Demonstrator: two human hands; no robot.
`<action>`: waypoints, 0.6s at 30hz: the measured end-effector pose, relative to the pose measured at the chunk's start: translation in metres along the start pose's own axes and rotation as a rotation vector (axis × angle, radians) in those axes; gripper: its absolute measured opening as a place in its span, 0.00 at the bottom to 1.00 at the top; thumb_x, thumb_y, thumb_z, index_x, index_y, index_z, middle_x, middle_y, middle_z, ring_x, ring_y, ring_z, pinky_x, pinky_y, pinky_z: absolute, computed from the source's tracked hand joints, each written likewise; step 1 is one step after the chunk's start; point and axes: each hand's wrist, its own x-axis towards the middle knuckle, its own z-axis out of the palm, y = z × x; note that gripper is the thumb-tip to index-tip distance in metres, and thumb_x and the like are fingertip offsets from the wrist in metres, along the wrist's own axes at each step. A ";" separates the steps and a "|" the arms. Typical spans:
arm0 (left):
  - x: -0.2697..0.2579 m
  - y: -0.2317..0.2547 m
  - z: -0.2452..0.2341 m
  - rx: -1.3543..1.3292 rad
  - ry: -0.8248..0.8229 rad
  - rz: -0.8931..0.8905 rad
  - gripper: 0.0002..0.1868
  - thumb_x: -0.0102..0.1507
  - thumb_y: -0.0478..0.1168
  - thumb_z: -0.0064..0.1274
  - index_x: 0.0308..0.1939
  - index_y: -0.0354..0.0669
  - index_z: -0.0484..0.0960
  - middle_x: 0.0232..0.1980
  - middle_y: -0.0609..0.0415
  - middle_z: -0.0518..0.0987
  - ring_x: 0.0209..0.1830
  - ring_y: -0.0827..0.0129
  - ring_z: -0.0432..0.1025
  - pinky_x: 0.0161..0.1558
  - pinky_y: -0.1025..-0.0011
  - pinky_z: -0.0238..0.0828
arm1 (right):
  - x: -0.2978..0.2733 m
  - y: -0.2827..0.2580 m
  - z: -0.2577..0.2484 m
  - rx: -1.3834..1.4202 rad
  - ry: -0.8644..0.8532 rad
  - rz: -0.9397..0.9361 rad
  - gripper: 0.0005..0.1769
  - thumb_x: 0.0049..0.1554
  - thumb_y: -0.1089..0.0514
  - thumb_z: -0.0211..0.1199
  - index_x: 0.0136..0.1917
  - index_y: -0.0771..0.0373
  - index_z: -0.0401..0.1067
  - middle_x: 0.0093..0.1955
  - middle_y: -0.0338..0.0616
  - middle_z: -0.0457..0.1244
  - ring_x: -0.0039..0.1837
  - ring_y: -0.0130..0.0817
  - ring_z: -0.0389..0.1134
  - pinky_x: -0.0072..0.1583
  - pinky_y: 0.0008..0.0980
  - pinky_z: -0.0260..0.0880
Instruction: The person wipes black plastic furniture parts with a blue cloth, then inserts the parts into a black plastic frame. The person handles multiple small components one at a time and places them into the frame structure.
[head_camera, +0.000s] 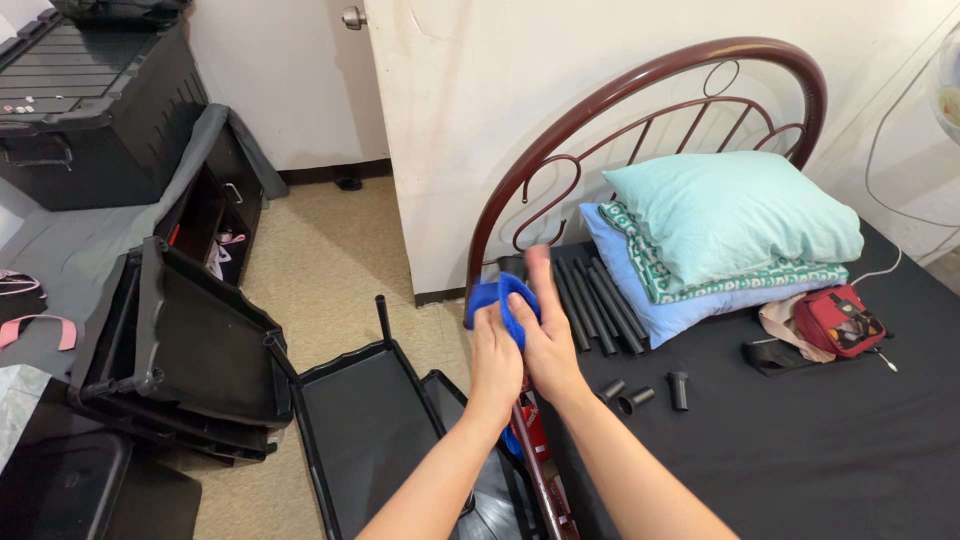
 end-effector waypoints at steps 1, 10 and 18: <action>-0.005 0.003 -0.001 0.062 0.009 0.102 0.24 0.72 0.54 0.33 0.62 0.41 0.69 0.62 0.38 0.78 0.64 0.50 0.73 0.60 0.57 0.68 | 0.006 -0.002 0.003 0.072 0.054 0.091 0.46 0.64 0.55 0.60 0.85 0.58 0.37 0.78 0.47 0.50 0.77 0.35 0.49 0.72 0.34 0.50; -0.010 0.023 -0.020 0.146 -0.046 0.248 0.23 0.75 0.52 0.31 0.60 0.36 0.70 0.40 0.34 0.80 0.38 0.45 0.72 0.38 0.53 0.69 | 0.033 -0.004 -0.002 0.196 0.035 0.297 0.24 0.67 0.51 0.57 0.68 0.71 0.65 0.45 0.45 0.70 0.44 0.30 0.72 0.45 0.28 0.73; 0.004 0.019 -0.022 0.229 -0.077 0.126 0.27 0.73 0.56 0.28 0.50 0.37 0.73 0.30 0.48 0.81 0.25 0.67 0.77 0.32 0.65 0.75 | 0.040 -0.017 -0.005 0.097 0.040 0.460 0.18 0.59 0.53 0.64 0.57 0.66 0.72 0.43 0.43 0.71 0.42 0.25 0.72 0.44 0.28 0.74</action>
